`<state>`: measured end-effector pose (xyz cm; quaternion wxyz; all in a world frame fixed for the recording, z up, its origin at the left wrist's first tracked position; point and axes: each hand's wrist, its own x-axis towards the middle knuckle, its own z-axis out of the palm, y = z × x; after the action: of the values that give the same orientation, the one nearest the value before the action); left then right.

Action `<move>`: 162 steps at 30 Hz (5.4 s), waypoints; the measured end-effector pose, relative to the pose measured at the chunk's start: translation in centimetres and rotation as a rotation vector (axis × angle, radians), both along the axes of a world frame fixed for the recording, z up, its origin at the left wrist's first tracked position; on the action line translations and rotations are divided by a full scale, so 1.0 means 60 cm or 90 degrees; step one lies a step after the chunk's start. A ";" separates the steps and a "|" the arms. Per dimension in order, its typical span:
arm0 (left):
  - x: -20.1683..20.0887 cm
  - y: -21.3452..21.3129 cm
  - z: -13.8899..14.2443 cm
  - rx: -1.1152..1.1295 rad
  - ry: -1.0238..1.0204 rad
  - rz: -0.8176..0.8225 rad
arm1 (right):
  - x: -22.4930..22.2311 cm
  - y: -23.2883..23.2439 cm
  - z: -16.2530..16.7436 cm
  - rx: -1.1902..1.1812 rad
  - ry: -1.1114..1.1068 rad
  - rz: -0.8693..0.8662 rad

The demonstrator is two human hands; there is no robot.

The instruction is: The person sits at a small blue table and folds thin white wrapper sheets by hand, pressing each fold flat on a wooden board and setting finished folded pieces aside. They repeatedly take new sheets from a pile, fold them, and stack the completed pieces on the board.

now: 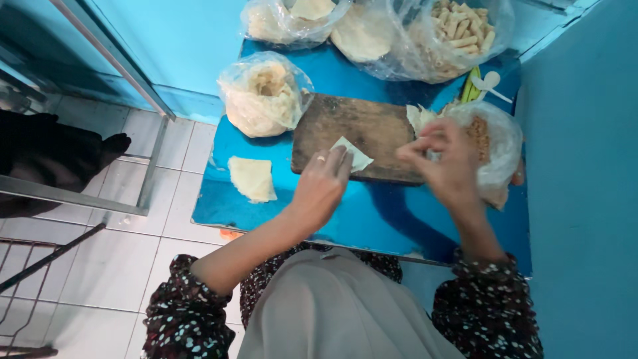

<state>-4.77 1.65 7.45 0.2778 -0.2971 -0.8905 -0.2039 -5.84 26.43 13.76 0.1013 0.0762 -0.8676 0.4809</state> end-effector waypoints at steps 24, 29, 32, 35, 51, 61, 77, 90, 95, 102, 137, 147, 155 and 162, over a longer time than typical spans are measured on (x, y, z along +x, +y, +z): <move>0.017 -0.022 -0.005 0.185 -0.143 0.188 | 0.002 -0.087 -0.067 0.445 0.384 0.132; 0.014 -0.016 -0.006 0.181 -0.125 0.183 | -0.003 -0.086 -0.069 0.369 0.339 0.114; 0.014 -0.012 -0.006 0.184 -0.108 0.169 | -0.002 -0.076 -0.061 0.350 0.331 0.093; 0.015 -0.010 -0.003 0.195 -0.106 0.153 | 0.001 -0.059 -0.042 0.403 0.271 0.007; 0.008 0.002 -0.001 0.256 -0.131 0.048 | -0.001 -0.079 -0.059 0.229 0.144 0.064; -0.028 -0.010 -0.001 0.344 -0.217 -0.038 | -0.015 -0.082 -0.080 0.014 0.025 0.064; -0.027 -0.009 -0.017 0.227 -0.115 0.029 | -0.011 -0.086 -0.072 0.262 0.055 0.041; -0.031 -0.016 -0.021 0.182 -0.092 0.053 | -0.001 -0.076 -0.029 0.281 0.003 0.086; -0.023 -0.038 -0.008 0.229 -0.066 0.007 | -0.004 -0.085 -0.036 0.291 0.018 0.084; -0.023 -0.046 -0.008 0.211 -0.113 0.003 | -0.007 -0.082 -0.056 0.304 0.160 0.111; -0.078 -0.058 0.001 0.025 -0.123 -0.109 | -0.055 -0.098 -0.089 0.330 0.326 0.182; -0.090 -0.035 0.001 0.122 -0.177 -0.033 | -0.051 -0.098 -0.089 0.241 0.198 0.129; -0.079 -0.041 0.001 0.068 -0.066 -0.019 | -0.057 -0.108 -0.092 0.265 0.200 0.082; -0.086 -0.047 -0.002 -0.043 0.003 -0.068 | -0.057 -0.099 -0.077 0.335 0.229 0.163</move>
<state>-9.95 -1.16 7.32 0.2586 -0.3536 -0.8792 -0.1875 -9.26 20.51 9.13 0.1681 0.2918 -0.9135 0.2281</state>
